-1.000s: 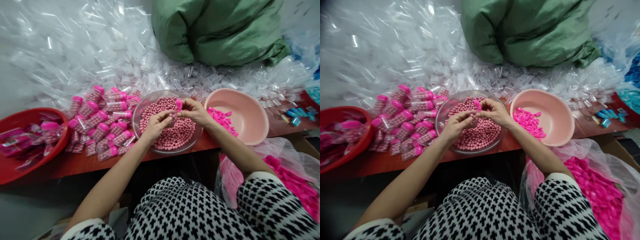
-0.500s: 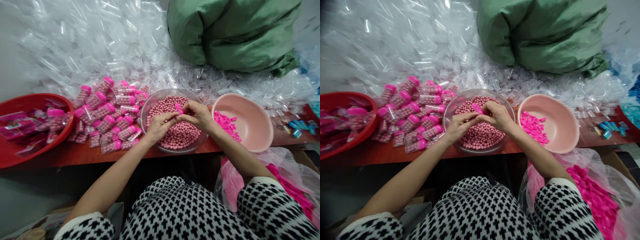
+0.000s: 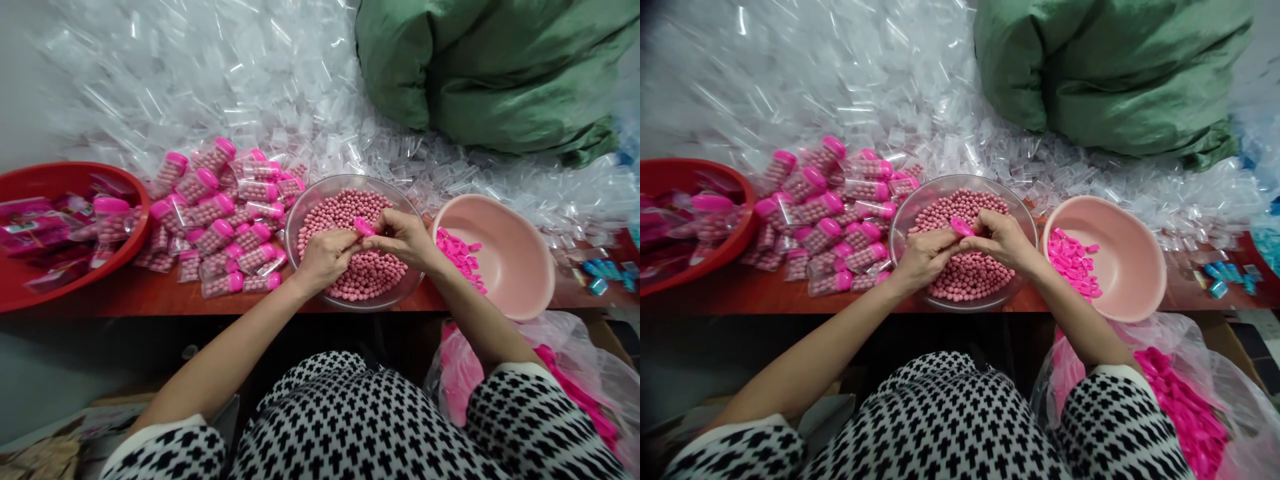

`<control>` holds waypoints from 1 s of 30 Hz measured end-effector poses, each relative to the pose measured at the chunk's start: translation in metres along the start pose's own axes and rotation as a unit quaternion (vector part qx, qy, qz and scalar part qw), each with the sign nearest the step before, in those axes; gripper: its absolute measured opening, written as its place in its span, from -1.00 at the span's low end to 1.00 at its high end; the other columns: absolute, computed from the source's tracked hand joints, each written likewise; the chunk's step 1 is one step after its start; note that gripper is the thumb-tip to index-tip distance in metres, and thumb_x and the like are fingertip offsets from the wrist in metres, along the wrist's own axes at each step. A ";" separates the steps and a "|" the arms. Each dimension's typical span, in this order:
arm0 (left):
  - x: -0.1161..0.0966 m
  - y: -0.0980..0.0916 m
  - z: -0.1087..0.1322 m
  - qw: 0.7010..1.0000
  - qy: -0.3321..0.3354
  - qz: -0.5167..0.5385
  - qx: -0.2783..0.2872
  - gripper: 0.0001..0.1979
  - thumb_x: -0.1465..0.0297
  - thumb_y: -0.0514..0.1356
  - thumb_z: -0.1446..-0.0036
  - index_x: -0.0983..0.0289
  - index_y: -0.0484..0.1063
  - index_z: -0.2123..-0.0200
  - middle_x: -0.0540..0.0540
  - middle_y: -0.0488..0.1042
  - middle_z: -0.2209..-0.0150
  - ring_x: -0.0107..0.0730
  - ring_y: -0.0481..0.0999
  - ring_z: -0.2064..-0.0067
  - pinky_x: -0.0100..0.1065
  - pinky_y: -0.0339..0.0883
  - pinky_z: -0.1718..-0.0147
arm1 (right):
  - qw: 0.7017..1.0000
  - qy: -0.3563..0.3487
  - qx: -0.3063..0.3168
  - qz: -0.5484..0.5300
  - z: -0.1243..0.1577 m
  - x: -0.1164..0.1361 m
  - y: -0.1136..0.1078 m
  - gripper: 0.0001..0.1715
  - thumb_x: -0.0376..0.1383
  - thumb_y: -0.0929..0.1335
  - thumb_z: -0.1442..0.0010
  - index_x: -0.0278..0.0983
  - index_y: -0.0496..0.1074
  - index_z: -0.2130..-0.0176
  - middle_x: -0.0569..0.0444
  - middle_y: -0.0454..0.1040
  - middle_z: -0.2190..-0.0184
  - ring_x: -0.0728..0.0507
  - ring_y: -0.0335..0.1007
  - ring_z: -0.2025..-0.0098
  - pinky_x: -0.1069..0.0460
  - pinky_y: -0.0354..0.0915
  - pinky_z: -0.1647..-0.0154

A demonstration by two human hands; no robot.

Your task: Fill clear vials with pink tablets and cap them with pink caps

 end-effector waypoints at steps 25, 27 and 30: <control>0.022 0.011 -0.005 0.960 -0.149 0.232 0.053 -0.62 0.14 0.34 -0.04 0.32 0.68 0.20 0.13 0.66 0.20 -0.13 0.60 0.18 -0.27 0.45 0.19 | 0.968 0.091 0.123 -0.198 -0.003 -0.011 -0.006 -0.50 0.01 0.60 0.04 -0.31 0.58 0.27 0.10 0.56 0.41 -0.02 0.46 0.43 0.09 0.46 0.41; 0.025 0.011 -0.005 0.955 -0.157 0.249 0.045 -0.59 0.12 0.37 -0.01 0.32 0.68 0.19 0.14 0.66 0.18 -0.11 0.61 0.16 -0.25 0.47 0.17 | 0.966 0.091 0.114 -0.213 -0.002 -0.012 -0.003 -0.51 -0.04 0.61 0.04 -0.31 0.61 0.22 0.08 0.58 0.37 -0.01 0.48 0.41 0.08 0.49 0.36; 0.030 0.003 -0.004 0.964 -0.146 0.220 -0.004 -0.66 0.18 0.36 -0.03 0.28 0.69 0.19 0.12 0.67 0.18 -0.10 0.62 0.13 -0.22 0.47 0.10 | 0.970 0.062 0.053 -0.228 -0.002 -0.017 0.005 -0.55 -0.04 0.60 0.03 -0.29 0.63 0.24 0.10 0.54 0.37 0.00 0.47 0.42 0.06 0.51 0.36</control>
Point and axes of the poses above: each hand's wrist, its own z-axis away from the middle knuckle, its own y-axis out of the palm, x = y × z, the point moved 6 cm from there along -z, towards the middle knuckle
